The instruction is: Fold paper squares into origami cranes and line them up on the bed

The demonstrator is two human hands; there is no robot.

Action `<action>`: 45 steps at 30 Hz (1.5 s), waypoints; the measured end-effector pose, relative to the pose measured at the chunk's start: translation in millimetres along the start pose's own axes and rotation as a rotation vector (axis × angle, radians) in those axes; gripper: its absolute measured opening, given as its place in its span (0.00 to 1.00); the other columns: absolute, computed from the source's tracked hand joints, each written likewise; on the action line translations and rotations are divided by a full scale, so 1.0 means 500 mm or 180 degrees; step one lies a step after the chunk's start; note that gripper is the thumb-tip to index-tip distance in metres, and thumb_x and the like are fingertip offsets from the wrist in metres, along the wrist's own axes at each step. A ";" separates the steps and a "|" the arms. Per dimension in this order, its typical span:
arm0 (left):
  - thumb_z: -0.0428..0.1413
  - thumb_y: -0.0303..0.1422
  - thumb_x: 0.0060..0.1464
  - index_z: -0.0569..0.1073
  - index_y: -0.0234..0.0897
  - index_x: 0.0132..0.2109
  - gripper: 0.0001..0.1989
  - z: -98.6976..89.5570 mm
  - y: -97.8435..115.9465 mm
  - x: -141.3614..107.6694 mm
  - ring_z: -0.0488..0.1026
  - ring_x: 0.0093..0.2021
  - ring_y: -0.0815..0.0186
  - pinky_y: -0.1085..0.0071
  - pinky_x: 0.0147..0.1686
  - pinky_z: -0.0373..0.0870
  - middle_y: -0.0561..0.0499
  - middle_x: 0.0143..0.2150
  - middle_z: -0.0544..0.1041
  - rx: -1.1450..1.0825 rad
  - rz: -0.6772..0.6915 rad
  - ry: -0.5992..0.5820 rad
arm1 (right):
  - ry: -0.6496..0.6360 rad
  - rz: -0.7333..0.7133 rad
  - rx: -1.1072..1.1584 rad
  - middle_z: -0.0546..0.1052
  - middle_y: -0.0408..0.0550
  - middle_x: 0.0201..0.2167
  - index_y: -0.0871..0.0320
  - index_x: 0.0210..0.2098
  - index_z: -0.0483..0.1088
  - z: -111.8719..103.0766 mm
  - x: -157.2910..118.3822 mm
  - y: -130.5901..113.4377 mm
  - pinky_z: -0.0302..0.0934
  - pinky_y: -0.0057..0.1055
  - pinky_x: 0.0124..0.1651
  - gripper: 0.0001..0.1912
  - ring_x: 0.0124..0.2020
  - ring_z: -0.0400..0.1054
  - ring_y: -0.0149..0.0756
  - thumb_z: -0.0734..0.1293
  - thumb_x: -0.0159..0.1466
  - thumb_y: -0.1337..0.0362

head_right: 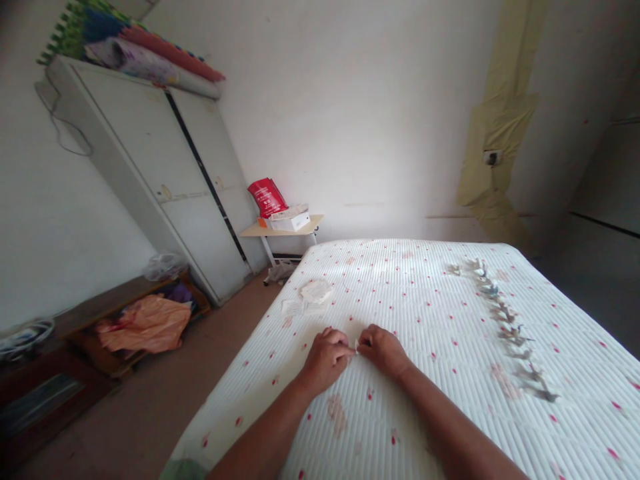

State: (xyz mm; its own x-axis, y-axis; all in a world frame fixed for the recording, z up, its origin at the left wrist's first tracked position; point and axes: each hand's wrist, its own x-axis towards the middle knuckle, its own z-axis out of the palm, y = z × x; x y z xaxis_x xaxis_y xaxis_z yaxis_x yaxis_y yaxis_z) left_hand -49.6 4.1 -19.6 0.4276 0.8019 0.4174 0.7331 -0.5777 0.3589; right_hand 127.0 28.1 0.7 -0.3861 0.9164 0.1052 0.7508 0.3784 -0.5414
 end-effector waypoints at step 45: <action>0.51 0.26 0.54 0.74 0.42 0.42 0.11 -0.028 0.020 -0.015 0.64 0.41 0.64 0.67 0.38 0.61 0.50 0.37 0.71 0.0716 0.0431 -0.0350 | -0.0431 0.0720 -0.0395 0.76 0.48 0.25 0.58 0.25 0.76 -0.003 0.044 -0.018 0.50 0.25 0.26 0.07 0.27 0.68 0.33 0.66 0.49 0.67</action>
State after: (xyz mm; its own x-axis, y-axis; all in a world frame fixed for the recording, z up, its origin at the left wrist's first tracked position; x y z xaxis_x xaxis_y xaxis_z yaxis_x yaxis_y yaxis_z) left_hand -53.1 -9.8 -7.5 0.5755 0.7384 0.3515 0.7590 -0.6423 0.1066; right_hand 112.4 44.9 9.2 -0.2632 0.9568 -0.1232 0.8825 0.1872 -0.4314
